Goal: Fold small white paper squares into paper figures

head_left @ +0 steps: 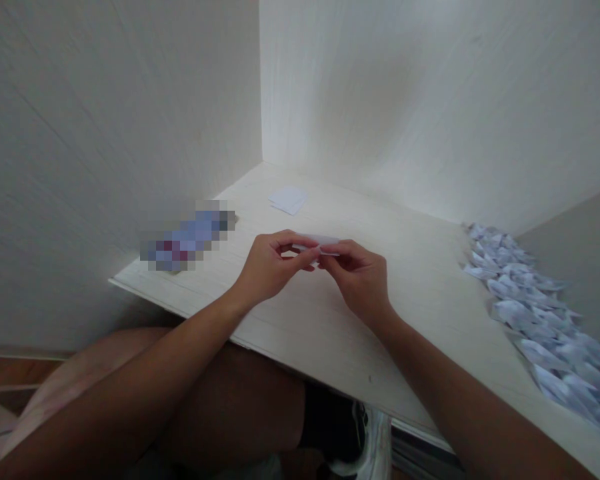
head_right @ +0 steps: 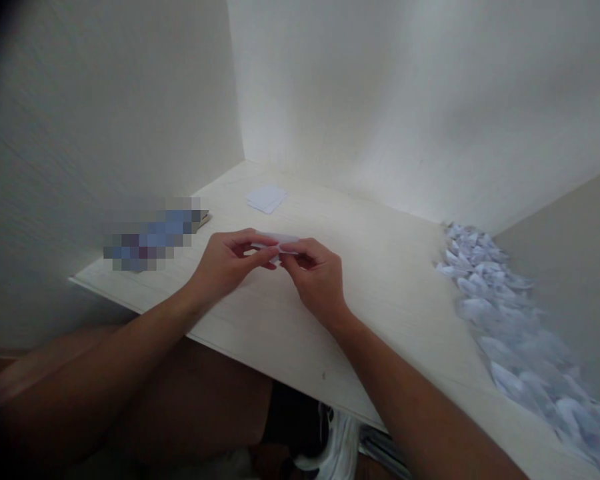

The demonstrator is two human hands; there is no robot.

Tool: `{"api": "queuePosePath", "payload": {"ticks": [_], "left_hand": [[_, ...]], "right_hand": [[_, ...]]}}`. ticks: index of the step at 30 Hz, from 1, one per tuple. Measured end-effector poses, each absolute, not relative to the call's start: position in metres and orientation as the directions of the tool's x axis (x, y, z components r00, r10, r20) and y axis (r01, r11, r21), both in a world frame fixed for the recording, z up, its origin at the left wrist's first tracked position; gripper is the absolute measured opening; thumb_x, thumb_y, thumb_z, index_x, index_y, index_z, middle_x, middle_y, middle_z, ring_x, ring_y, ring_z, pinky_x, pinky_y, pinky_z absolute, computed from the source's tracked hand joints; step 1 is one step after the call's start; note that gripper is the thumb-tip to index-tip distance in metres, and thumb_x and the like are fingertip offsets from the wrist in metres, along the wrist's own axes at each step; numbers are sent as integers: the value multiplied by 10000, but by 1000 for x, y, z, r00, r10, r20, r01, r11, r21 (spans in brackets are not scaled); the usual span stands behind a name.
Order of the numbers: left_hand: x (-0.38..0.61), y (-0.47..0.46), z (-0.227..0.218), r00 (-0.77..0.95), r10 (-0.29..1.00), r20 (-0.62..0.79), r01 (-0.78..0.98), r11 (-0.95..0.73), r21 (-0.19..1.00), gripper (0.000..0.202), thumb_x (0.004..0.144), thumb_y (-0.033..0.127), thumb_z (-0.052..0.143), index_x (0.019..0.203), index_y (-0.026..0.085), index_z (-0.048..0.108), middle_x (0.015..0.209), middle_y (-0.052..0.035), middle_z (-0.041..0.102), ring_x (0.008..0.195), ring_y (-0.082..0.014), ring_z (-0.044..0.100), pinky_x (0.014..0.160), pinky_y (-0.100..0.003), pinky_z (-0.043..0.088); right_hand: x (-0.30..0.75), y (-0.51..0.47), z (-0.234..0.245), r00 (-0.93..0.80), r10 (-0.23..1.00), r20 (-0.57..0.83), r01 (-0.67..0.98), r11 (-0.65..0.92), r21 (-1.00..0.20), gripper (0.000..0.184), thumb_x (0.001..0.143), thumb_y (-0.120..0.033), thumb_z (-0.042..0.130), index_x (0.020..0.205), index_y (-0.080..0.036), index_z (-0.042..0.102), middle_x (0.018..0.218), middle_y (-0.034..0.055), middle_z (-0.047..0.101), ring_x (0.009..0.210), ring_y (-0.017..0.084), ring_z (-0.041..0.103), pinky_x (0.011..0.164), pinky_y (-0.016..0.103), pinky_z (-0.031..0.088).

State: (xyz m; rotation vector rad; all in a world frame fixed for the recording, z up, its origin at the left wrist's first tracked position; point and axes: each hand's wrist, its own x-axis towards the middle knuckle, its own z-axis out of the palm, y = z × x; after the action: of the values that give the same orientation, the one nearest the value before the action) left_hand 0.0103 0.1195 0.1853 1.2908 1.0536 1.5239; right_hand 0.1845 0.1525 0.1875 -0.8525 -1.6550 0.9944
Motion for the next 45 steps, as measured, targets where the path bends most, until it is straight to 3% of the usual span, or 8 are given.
{"api": "queuePosePath", "payload": {"ticks": [4, 10, 18, 30, 37, 41, 45], "left_hand": [[10, 121, 184, -113, 957, 268, -121, -281, 952, 263, 732, 347, 897, 893, 152, 826, 883, -72, 801, 772, -190, 758, 665, -333, 703], [11, 120, 186, -129, 957, 258, -69, -268, 961, 259, 710, 325, 902, 879, 150, 816, 839, -63, 782, 740, -168, 715, 538, -256, 659], [12, 117, 187, -135, 948, 289, -46, -297, 954, 239, 739, 332, 871, 873, 148, 802, 814, -49, 766, 729, -166, 717, 568, -271, 679], [0, 123, 191, -109, 959, 261, 17, -261, 965, 215, 718, 272, 854, 885, 166, 769, 614, 35, 652, 594, -142, 693, 542, -268, 656], [-12, 124, 193, -104, 968, 229, 47, -225, 973, 300, 674, 332, 897, 866, 146, 763, 644, -25, 732, 619, -189, 742, 506, -247, 604], [-19, 126, 194, -66, 976, 207, 5, -207, 978, 323, 698, 316, 875, 944, 155, 739, 683, -35, 760, 653, -202, 767, 513, -238, 601], [-20, 126, 193, -41, 973, 226, -5, -227, 974, 324, 720, 318, 876, 934, 184, 674, 703, -20, 753, 674, -208, 776, 507, -233, 599]], "right_hand": [[184, 151, 190, -308, 851, 425, 86, 470, -878, 85, 833, -275, 822, 910, -241, 806, 943, 44, 787, 836, 190, 754, 781, 367, 670], [184, 149, 190, -290, 858, 424, 130, 474, -871, 74, 879, -286, 775, 882, -226, 733, 848, 20, 750, 751, 165, 718, 715, 336, 625], [182, 150, 194, -259, 891, 372, 116, 411, -904, 353, 815, -248, 814, 1044, -265, 546, 667, -86, 589, 621, 140, 632, 613, 294, 544], [191, 168, 194, -335, 902, 273, 103, 323, -941, 341, 752, -334, 880, 944, -226, 619, 643, -69, 612, 600, 135, 638, 626, 310, 546], [193, 175, 192, -351, 912, 210, 44, 240, -970, 466, 662, -425, 957, 878, -223, 596, 696, -49, 658, 657, 162, 716, 684, 344, 612], [196, 175, 194, -385, 906, 177, -5, 189, -982, 436, 689, -401, 943, 900, -220, 607, 714, -41, 693, 700, 167, 742, 767, 368, 634], [198, 174, 199, -377, 912, 160, -33, 160, -987, 446, 688, -367, 952, 887, -231, 577, 694, -57, 690, 696, 176, 759, 744, 357, 622]]}}
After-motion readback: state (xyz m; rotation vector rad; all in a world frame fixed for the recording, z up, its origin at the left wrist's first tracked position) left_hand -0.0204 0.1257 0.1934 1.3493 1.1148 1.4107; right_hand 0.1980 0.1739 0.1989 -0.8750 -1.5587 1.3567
